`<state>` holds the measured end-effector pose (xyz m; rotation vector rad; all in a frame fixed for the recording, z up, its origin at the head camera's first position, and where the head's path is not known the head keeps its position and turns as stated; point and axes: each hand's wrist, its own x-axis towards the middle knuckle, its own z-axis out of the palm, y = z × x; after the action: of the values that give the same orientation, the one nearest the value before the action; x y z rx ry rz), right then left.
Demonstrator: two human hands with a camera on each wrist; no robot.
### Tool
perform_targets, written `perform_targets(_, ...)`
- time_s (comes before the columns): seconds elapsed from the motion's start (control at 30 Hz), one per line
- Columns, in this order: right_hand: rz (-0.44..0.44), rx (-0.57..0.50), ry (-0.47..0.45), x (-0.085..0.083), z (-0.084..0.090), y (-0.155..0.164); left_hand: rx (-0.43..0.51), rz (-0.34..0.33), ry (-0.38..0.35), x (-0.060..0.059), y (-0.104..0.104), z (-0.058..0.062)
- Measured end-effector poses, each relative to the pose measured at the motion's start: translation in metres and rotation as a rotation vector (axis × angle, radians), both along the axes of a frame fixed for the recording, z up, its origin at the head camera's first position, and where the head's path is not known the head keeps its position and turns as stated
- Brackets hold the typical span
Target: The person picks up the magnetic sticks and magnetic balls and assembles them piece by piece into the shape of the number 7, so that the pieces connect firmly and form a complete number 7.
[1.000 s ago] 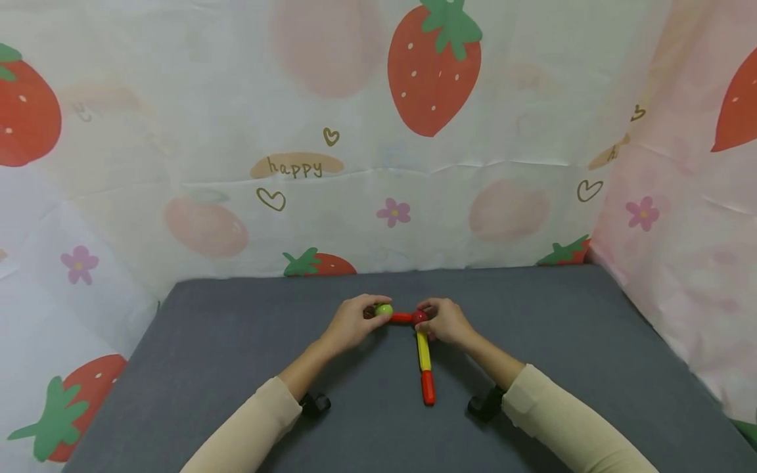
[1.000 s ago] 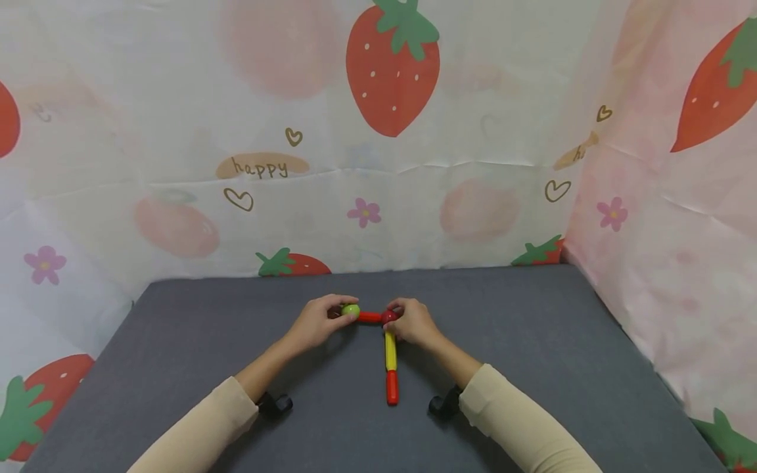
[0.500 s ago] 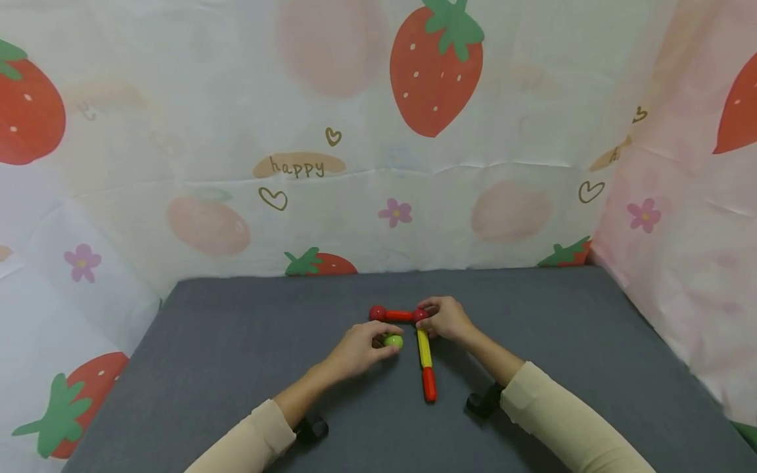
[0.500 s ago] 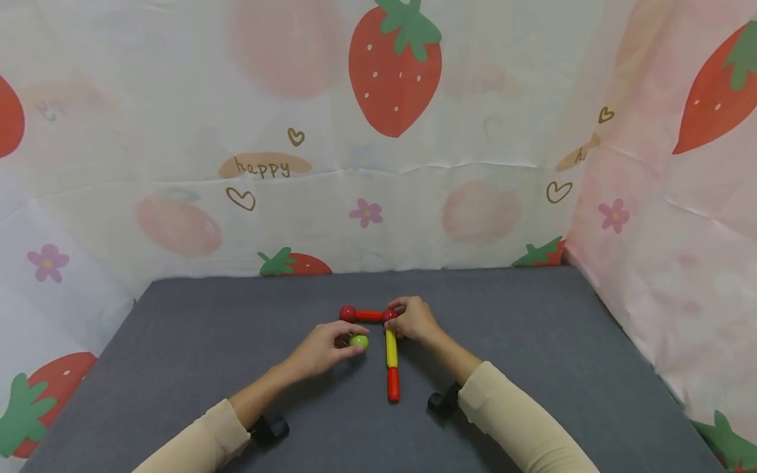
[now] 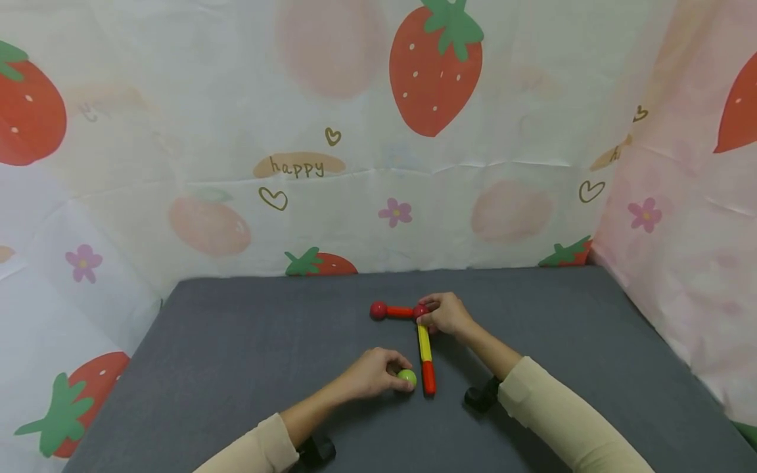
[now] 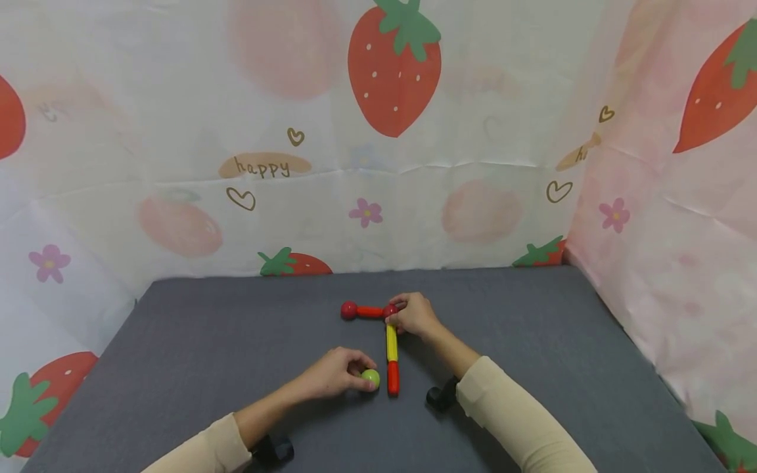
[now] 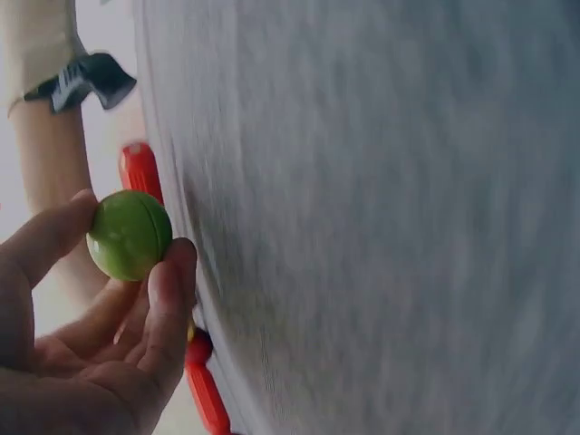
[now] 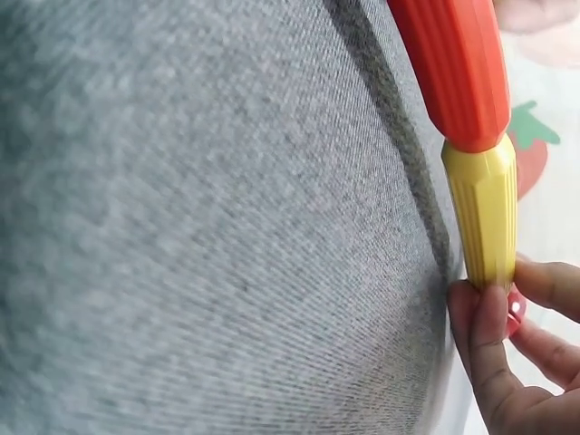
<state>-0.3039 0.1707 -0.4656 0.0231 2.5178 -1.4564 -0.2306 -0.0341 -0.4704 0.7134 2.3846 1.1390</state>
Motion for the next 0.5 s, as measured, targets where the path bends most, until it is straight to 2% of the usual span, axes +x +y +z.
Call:
perform_targets(0.1, 0.001, -0.012, -0.002, -0.001, 0.001, 0.001, 0.014, 0.03, -0.074, 0.005, 0.002, 0.001)
perform_targets(0.23, -0.006, -0.034, -0.01, -0.002, 0.002, 0.001, 0.064, 0.058, -0.224, 0.012, 0.006, 0.002)
perform_targets(0.33, -0.011, -0.045, -0.015, -0.003, 0.002, 0.001, 0.103, 0.104, -0.338, 0.017, 0.009, 0.003)
perform_targets(0.4, -0.017, -0.053, -0.022, -0.003, 0.002, 0.0, 0.117, 0.145, -0.389, 0.019, 0.011, 0.003)
perform_targets(0.5, -0.021, -0.062, -0.026, -0.004, 0.001, 0.0, 0.119, 0.192, -0.421, 0.022, 0.013, 0.004)
